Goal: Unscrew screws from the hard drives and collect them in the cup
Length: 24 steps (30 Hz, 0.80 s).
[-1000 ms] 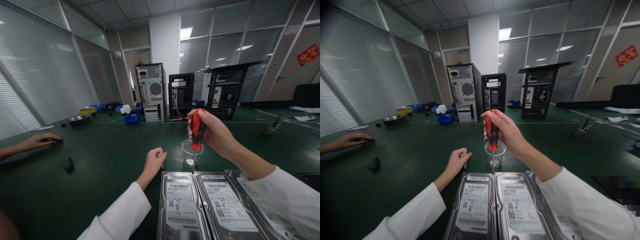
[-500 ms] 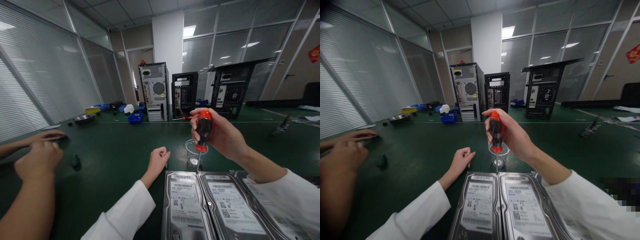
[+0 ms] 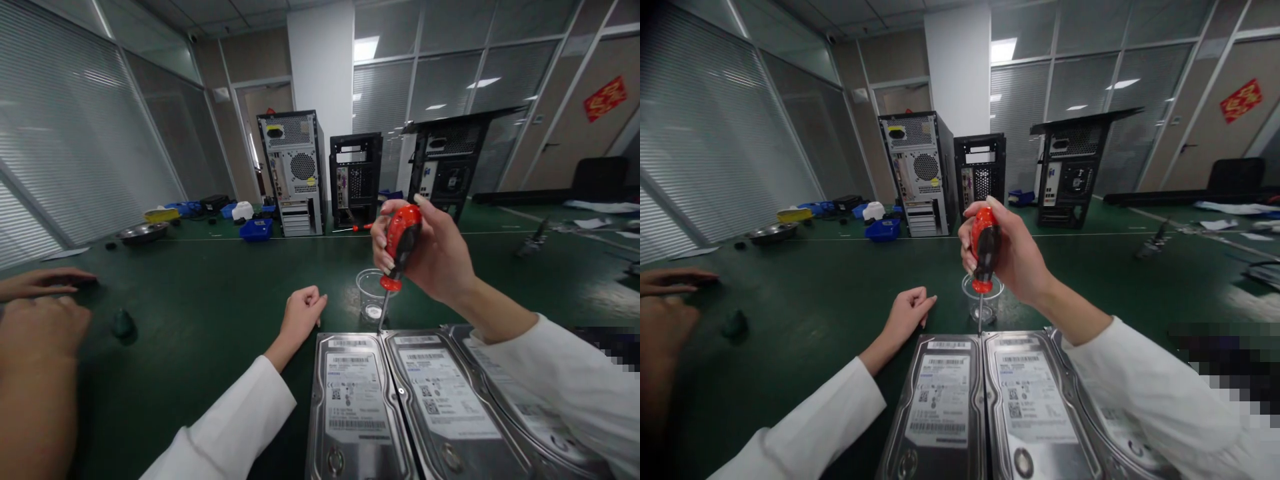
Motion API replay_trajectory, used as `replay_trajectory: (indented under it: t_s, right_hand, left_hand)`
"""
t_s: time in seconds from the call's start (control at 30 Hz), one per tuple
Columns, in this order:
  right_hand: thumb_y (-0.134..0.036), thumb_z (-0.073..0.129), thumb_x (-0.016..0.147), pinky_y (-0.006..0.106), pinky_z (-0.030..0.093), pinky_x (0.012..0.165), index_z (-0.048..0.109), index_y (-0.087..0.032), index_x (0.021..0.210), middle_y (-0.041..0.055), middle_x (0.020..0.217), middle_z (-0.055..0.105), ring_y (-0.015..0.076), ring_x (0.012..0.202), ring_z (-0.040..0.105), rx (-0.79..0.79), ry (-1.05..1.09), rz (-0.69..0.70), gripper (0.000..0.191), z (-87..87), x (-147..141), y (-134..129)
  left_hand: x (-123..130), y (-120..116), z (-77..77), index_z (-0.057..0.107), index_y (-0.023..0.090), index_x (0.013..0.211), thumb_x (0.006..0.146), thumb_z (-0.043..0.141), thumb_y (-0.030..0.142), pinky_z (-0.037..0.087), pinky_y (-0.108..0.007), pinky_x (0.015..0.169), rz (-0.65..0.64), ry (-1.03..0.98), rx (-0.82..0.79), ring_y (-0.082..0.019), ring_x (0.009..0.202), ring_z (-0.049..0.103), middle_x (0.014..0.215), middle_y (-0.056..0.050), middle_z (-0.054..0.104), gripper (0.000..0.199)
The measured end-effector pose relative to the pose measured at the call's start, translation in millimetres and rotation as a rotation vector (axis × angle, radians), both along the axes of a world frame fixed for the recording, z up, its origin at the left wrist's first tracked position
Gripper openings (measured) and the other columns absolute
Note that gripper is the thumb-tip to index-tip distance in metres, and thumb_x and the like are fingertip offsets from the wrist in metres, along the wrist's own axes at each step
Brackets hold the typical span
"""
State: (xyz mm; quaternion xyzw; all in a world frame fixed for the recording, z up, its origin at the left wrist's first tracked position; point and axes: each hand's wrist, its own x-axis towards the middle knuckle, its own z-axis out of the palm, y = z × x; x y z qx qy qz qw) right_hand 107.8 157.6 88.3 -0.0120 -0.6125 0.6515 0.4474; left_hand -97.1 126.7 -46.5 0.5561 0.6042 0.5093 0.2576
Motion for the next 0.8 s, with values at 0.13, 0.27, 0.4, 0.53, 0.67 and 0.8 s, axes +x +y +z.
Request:
replay_trajectory:
  t_s: [0.13, 0.27, 0.4, 0.53, 0.67, 0.8]
  right_hand:
    - [-0.039, 0.048, 0.088, 0.026, 0.048, 0.059, 0.057, -0.02, 0.099, 0.002, 0.087, 0.053, 0.0115, 0.064, 0.054, 0.002, -0.012, 0.0, 0.024, -0.7, -0.4, 0.5]
    - [-0.04, 0.059, 0.084, 0.024, 0.053, 0.062, 0.059, -0.019, 0.1, 0.0016, 0.088, 0.056, 0.0104, 0.067, 0.057, 0.042, -0.076, -0.121, 0.026, -2.0, -3.8, 2.6]
    - [-0.032, 0.071, 0.075, 0.022, 0.053, 0.061, 0.054, -0.018, 0.089, -0.0004, 0.081, 0.059, 0.0092, 0.065, 0.058, 0.074, -0.051, -0.217, 0.026, -1.1, -4.6, 3.7]
    - [-0.026, 0.072, 0.075, 0.021, 0.047, 0.054, 0.045, -0.021, 0.085, -0.0052, 0.067, 0.056, 0.0084, 0.055, 0.053, 0.107, -0.026, -0.183, 0.03, -0.4, -3.8, 3.6]
    - [-0.033, 0.058, 0.084, 0.023, 0.045, 0.052, 0.049, -0.022, 0.092, -0.0038, 0.066, 0.052, 0.0097, 0.052, 0.049, 0.085, -0.024, -0.088, 0.016, 0.9, -0.8, 0.8]
    - [-0.037, 0.044, 0.091, 0.026, 0.05, 0.066, 0.057, -0.02, 0.107, 0.0017, 0.083, 0.052, 0.0129, 0.07, 0.054, 0.057, -0.102, -0.024, 0.027, 2.8, 0.8, -1.0]
  left_hand:
    - [-0.4, -0.7, -0.8, 0.027, 0.017, 0.056, 0.073, 0.054, 0.04, 0.029, -0.018, 0.043, 0.005, 0.01, 0.008, -0.008, 0.038, 0.041, 0.045, 0.006, 0.033, 0.04]
    - [0.5, -1.3, 0.4, 0.027, 0.017, 0.056, 0.072, 0.054, 0.041, 0.029, -0.018, 0.043, 0.011, 0.018, -0.012, -0.008, 0.037, 0.041, 0.044, 0.005, 0.034, 0.04]
    - [0.5, -0.8, 0.5, 0.027, 0.017, 0.056, 0.072, 0.054, 0.041, 0.029, -0.018, 0.043, 0.006, 0.025, -0.002, -0.008, 0.038, 0.041, 0.044, 0.005, 0.035, 0.039]
    - [-0.3, -0.5, -1.1, 0.027, 0.017, 0.056, 0.072, 0.054, 0.041, 0.029, -0.018, 0.043, 0.005, 0.016, -0.001, -0.008, 0.038, 0.041, 0.044, 0.005, 0.034, 0.04]
    - [-0.8, -0.3, -1.3, 0.027, 0.017, 0.057, 0.073, 0.054, 0.039, 0.03, -0.018, 0.043, 0.001, 0.004, -0.008, -0.008, 0.038, 0.042, 0.044, 0.005, 0.034, 0.039]
    - [-0.5, -1.0, -0.6, 0.027, 0.016, 0.057, 0.074, 0.054, 0.038, 0.03, -0.017, 0.043, -0.004, 0.003, -0.021, -0.008, 0.039, 0.043, 0.044, 0.005, 0.033, 0.038]
